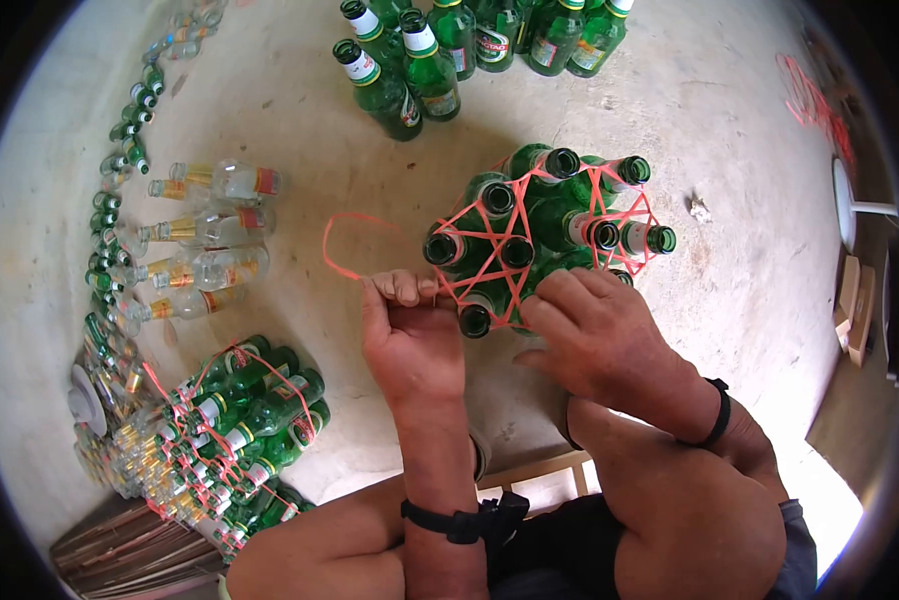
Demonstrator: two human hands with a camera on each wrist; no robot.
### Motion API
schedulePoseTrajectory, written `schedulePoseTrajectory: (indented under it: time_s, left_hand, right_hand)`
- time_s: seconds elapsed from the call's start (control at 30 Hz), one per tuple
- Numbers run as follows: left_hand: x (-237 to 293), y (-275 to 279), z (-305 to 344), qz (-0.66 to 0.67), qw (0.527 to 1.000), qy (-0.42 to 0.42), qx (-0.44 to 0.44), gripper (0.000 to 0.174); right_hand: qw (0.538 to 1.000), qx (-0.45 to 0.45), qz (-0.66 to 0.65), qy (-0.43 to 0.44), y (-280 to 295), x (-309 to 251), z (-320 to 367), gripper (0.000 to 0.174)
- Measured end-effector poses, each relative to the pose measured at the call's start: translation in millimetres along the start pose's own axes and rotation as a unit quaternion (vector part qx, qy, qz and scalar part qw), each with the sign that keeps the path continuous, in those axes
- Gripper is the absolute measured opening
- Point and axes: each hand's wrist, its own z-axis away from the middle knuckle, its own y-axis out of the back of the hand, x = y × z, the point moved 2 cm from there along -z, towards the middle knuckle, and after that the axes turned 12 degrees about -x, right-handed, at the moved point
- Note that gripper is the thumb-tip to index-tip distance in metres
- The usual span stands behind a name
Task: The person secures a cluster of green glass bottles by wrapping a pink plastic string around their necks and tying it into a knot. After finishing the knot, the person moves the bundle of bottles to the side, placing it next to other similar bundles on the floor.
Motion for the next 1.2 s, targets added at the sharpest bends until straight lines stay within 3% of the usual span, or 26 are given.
schedulePoseTrajectory:
  time_s: [0.13, 0.23, 0.77, 1.03, 1.2]
  left_hand:
    - [6, -7, -1, -0.015, 1.000, 0.007, 0.002, 0.034]
    - [10, -19, -2, -0.060, 0.998, 0.014, 0.024, 0.034]
    - [20, -33, 18, -0.214, 0.968, -0.026, 0.126, 0.035]
    - [29, -35, 42, -0.269, 0.954, -0.059, 0.122, 0.035]
    - [33, -31, 65, -0.294, 0.945, -0.072, 0.120, 0.033]
  right_hand:
    - [0.996, 0.024, 0.084, -0.002, -11, 3, 4, 0.022]
    - [0.996, 0.021, 0.086, 0.013, -11, 5, 3, 0.017]
    - [0.996, -0.023, 0.072, 0.047, -2, 1, 15, 0.016]
    - [0.997, -0.005, 0.037, 0.073, -15, -13, 27, 0.018]
    - [0.991, -0.081, 0.029, 0.103, -10, -25, 36, 0.013]
